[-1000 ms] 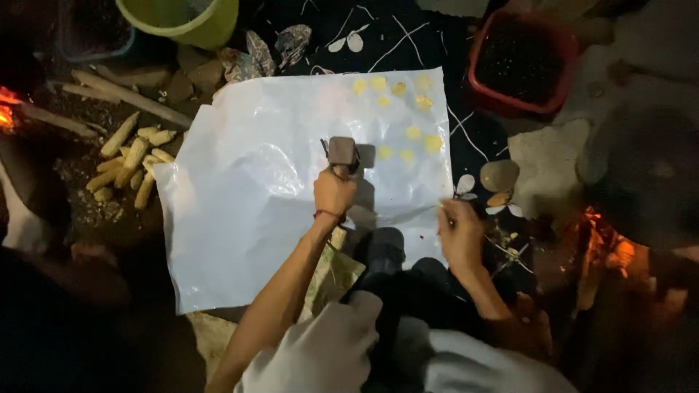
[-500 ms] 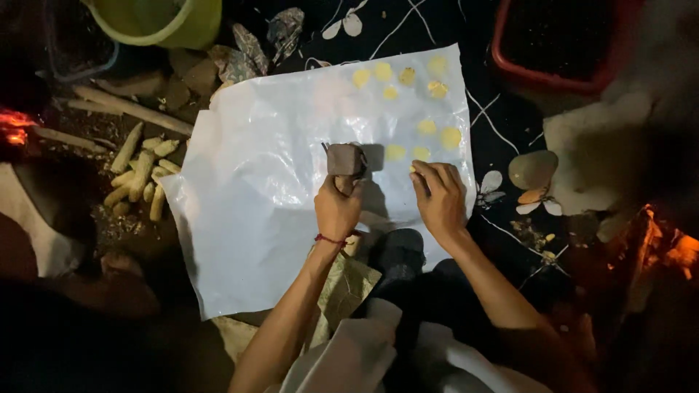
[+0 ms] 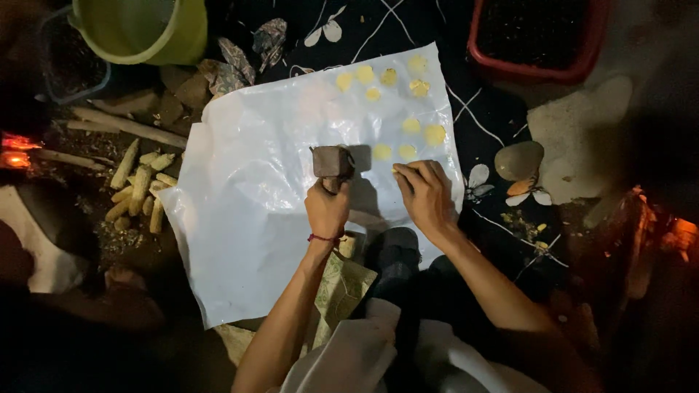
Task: Cracking open nuts one by one using a wooden mallet on a stone block
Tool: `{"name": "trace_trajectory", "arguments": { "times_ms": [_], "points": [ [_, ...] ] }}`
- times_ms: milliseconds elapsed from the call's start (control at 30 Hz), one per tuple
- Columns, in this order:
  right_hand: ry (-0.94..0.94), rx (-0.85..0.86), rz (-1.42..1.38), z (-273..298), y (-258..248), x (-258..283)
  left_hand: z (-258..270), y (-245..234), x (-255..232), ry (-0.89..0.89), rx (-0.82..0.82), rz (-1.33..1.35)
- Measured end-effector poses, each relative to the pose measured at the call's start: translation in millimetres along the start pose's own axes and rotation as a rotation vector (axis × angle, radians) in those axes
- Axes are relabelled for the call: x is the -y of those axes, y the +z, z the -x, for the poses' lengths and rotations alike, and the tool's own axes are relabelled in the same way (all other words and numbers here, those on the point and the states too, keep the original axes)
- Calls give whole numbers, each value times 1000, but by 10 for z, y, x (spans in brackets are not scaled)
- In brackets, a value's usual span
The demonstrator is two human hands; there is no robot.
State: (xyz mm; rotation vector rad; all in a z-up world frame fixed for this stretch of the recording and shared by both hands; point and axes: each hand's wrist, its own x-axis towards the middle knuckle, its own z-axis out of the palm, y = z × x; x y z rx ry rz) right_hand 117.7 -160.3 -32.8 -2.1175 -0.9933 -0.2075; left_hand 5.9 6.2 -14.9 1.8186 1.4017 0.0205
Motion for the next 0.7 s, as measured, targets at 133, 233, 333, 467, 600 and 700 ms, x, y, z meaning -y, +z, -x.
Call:
{"name": "trace_trajectory", "arguments": {
  "times_ms": [133, 233, 333, 467, 600, 700],
  "points": [
    [-20, -12, -21, -13, 40, -81, -11, -2, -9, 25, -19, 2],
    [-25, 5, 12, 84, 90, -147, 79, -27, -86, 17, -35, -30],
    [-18, -9, 44, 78, 57, -144, 65, -27, -51, 10, -57, 5],
    [-20, -38, 6, 51, -12, -135, 127, -86, -37, 65, -41, -15],
    [-44, -39, 15, 106, -26, -168, 267, -95, -56, 120, -22, -12],
    [-72, -43, 12, 171, 110, -232, 379, -82, -177, 190, -5, 4]
  ]
}}
